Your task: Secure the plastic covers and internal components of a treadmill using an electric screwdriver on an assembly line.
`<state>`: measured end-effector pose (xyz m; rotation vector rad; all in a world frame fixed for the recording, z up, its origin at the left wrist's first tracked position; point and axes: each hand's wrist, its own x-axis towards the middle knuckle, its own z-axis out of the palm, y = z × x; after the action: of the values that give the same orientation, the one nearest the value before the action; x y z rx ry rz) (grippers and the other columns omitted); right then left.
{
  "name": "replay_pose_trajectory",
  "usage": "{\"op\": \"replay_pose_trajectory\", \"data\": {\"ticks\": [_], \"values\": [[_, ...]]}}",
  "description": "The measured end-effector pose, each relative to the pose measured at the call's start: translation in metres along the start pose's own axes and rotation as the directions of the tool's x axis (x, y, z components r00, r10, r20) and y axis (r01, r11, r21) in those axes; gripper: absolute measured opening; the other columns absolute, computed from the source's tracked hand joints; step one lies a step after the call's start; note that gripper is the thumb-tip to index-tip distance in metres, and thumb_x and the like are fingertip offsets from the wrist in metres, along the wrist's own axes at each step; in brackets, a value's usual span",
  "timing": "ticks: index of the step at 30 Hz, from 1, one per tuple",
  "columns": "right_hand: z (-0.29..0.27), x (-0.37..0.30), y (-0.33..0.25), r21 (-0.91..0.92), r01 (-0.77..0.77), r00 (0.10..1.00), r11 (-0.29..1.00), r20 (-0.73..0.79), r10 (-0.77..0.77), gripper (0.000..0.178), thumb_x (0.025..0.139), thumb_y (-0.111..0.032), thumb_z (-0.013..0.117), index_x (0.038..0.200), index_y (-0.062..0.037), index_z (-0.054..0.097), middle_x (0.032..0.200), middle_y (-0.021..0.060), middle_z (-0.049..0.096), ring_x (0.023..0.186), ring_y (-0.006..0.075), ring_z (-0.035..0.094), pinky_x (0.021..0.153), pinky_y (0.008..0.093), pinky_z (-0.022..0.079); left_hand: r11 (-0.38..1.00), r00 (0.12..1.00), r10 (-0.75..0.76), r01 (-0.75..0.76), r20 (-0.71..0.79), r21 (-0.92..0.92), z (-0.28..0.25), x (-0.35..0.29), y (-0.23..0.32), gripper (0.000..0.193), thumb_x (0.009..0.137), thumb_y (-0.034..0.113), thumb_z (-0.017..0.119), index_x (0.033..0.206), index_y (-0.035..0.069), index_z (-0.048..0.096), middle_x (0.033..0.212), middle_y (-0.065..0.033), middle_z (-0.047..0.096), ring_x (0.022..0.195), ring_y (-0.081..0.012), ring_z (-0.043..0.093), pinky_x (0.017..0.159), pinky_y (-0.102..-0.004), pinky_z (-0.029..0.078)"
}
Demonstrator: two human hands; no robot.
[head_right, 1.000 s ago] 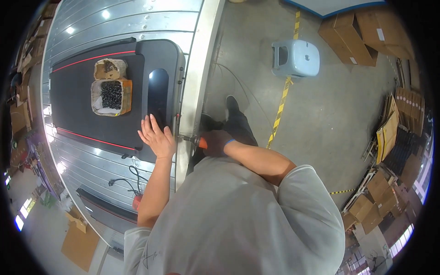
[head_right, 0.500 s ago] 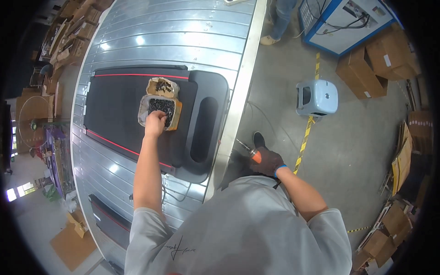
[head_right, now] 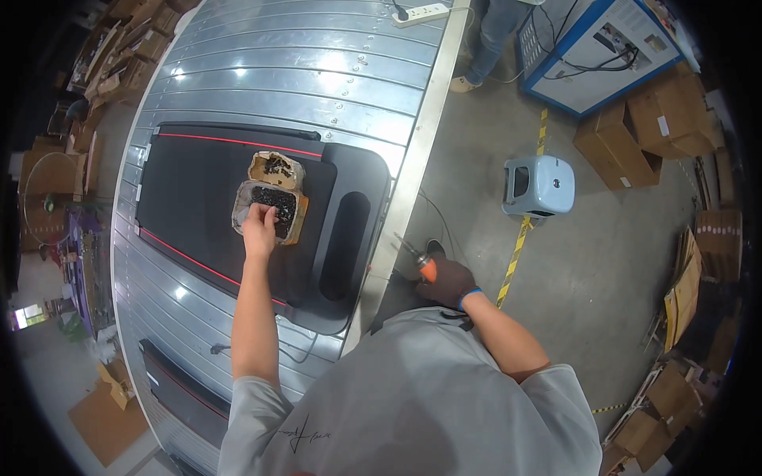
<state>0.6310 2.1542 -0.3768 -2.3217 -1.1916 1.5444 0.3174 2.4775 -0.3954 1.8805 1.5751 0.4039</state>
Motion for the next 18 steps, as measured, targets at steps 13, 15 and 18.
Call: {"op": "replay_pose_trajectory", "data": {"ticks": [13,15,18], "values": [[-0.052,0.003,-0.050,-0.114,0.425,0.905,0.898,0.041,-0.423,0.053,0.082,-0.038,0.075,0.124,-0.0103,0.057,0.098,0.0177,0.074,0.092,0.0391,0.072,0.082,0.0501,0.056,0.090,0.832,-0.340,0.493,0.438,-0.866,0.097,-0.131,0.123,0.021,0.104,0.025,0.068,0.103,0.004,0.062,0.096,-0.0107,0.072,0.075,-0.0130,0.064,0.066,-0.0253,0.051],[-0.063,0.002,-0.046,-0.108,0.435,0.901,0.894,0.042,-0.433,0.052,0.082,-0.038,0.075,0.122,-0.0102,0.057,0.098,0.0175,0.074,0.092,0.0391,0.072,0.082,0.0499,0.056,0.066,0.839,-0.328,0.478,0.433,-0.876,0.103,-0.136,0.130,0.021,0.104,0.024,0.067,0.104,0.005,0.060,0.096,-0.0114,0.071,0.075,-0.0138,0.064,0.066,-0.0261,0.051],[-0.080,0.003,-0.039,-0.118,0.404,0.910,0.907,0.157,-0.384,0.057,0.082,-0.035,0.075,0.129,-0.0082,0.055,0.106,0.0192,0.072,0.103,0.0398,0.070,0.089,0.0466,0.054,0.064,0.841,-0.343,0.465,0.418,-0.883,0.114,-0.139,0.139,0.022,0.104,0.024,0.067,0.102,0.004,0.061,0.095,-0.0114,0.071,0.073,-0.0141,0.063,0.066,-0.0262,0.051]]}}
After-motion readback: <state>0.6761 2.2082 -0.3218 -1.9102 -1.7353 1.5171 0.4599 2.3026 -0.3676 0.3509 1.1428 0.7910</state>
